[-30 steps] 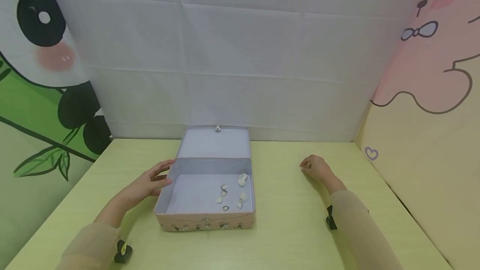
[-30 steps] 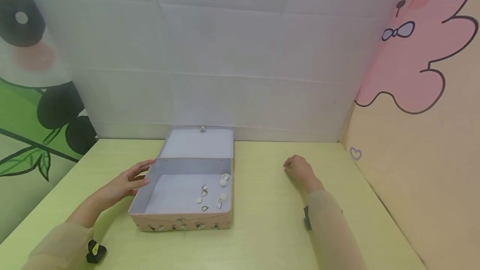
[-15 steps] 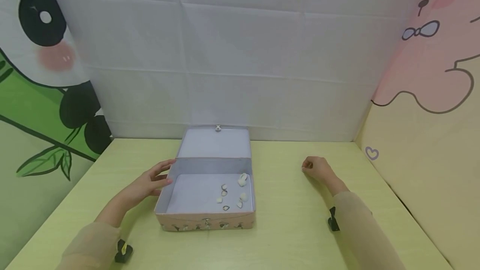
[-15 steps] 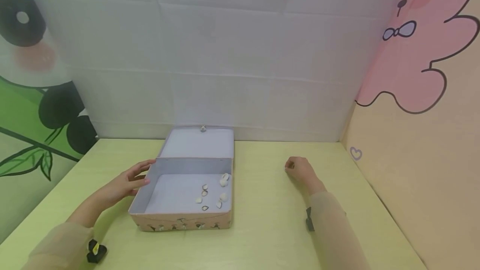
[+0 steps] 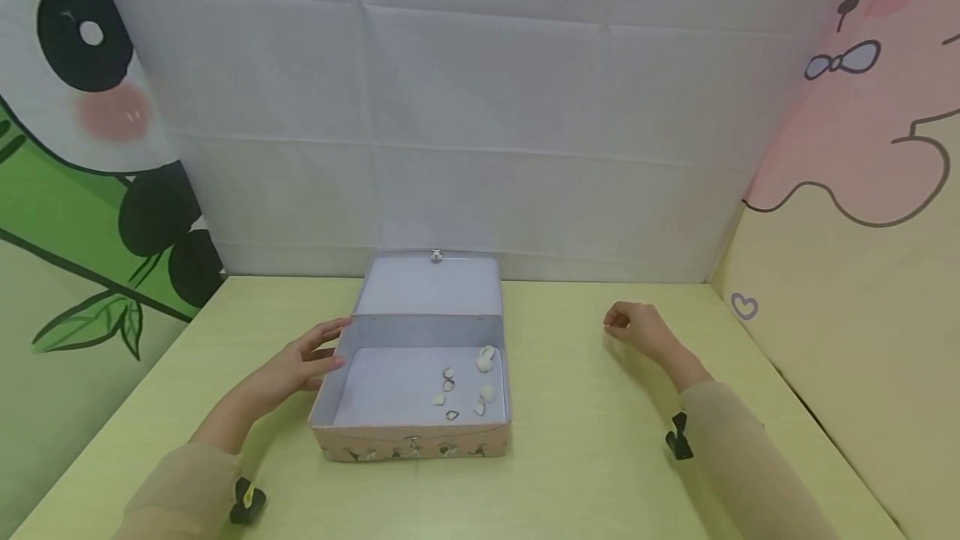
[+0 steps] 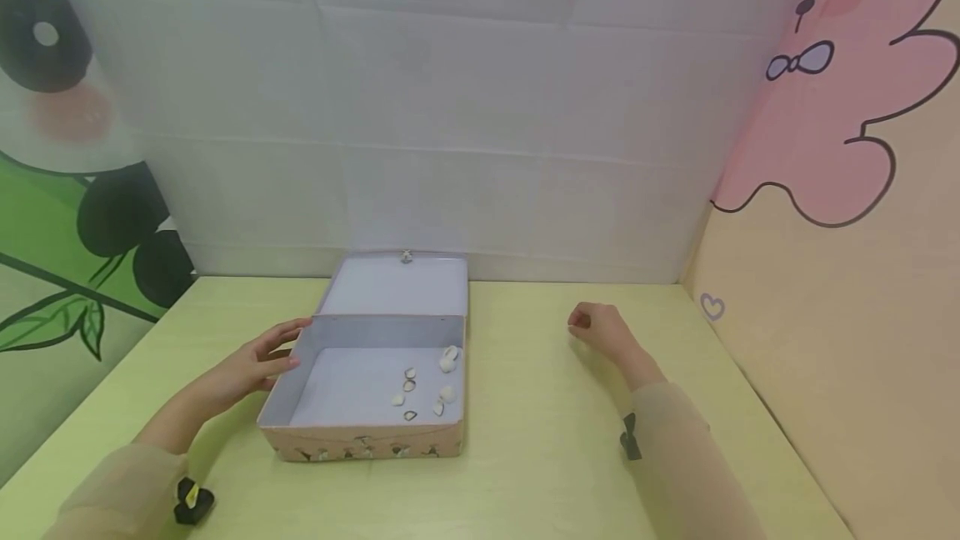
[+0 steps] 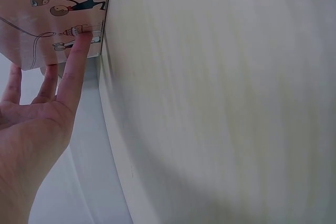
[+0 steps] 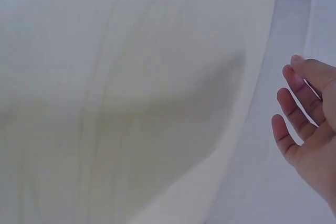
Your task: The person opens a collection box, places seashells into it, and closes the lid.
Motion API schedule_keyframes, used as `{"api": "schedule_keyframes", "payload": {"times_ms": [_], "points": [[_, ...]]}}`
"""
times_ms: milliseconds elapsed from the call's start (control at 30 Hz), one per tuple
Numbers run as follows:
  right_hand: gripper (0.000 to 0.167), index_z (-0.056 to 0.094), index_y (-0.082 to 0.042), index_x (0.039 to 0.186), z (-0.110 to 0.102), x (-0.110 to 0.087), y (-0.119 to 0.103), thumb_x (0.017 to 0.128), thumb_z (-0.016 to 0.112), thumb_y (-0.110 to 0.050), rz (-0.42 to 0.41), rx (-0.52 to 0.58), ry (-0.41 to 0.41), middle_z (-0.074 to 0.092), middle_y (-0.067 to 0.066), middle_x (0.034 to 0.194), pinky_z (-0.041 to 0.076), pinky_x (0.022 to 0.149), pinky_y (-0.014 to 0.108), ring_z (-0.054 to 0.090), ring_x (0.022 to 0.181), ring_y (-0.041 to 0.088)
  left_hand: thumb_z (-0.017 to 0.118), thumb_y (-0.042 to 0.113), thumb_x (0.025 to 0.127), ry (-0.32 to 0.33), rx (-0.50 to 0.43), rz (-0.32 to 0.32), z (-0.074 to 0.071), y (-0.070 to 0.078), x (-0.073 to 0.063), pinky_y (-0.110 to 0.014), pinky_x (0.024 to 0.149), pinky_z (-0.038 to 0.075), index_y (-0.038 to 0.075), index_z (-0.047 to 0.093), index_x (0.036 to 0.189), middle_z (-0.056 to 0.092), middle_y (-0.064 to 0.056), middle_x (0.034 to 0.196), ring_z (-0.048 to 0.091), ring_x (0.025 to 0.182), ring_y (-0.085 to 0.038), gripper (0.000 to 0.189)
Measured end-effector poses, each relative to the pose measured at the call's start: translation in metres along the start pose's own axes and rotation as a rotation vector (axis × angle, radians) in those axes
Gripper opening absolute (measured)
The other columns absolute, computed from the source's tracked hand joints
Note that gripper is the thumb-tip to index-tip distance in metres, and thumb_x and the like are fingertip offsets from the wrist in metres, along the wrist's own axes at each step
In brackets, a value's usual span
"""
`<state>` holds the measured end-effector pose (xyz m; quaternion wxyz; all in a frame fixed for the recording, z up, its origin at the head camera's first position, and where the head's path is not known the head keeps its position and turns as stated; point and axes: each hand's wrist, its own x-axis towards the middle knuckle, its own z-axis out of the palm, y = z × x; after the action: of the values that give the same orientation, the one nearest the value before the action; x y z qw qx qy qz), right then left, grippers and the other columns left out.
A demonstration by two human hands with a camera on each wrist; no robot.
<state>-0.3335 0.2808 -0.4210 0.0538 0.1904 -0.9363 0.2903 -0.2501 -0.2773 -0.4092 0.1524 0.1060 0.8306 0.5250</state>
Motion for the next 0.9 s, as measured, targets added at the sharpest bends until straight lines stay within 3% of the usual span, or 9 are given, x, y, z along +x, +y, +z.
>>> {"api": "schedule_keyframes", "payload": {"times_ms": [467, 900], "points": [[0.006, 0.066, -0.011, 0.086, -0.019, 0.005, -0.052, 0.087, 0.067, -0.017, -0.072, -0.030, 0.017, 0.066, -0.002, 0.079, 0.043, 0.064, 0.029, 0.057, 0.073, 0.012, 0.054, 0.027, 0.096, -0.005, 0.004, -0.003, 0.000, -0.001, 0.002, -0.058, 0.095, 0.043, 0.026, 0.017, 0.151, 0.008, -0.018, 0.156, 0.014, 0.139, -0.049, 0.066], [0.005, 0.067, -0.013, 0.084, -0.022, 0.004, -0.103, 0.085, 0.070, -0.017, -0.143, 0.019, 0.054, 0.065, -0.003, 0.084, 0.048, 0.079, 0.043, 0.060, 0.083, 0.017, 0.055, 0.027, 0.096, -0.005, 0.010, 0.011, -0.001, -0.008, 0.005, -0.059, 0.094, 0.042, 0.027, 0.018, 0.150, 0.009, -0.017, 0.156, 0.015, 0.139, -0.049, 0.066]]}}
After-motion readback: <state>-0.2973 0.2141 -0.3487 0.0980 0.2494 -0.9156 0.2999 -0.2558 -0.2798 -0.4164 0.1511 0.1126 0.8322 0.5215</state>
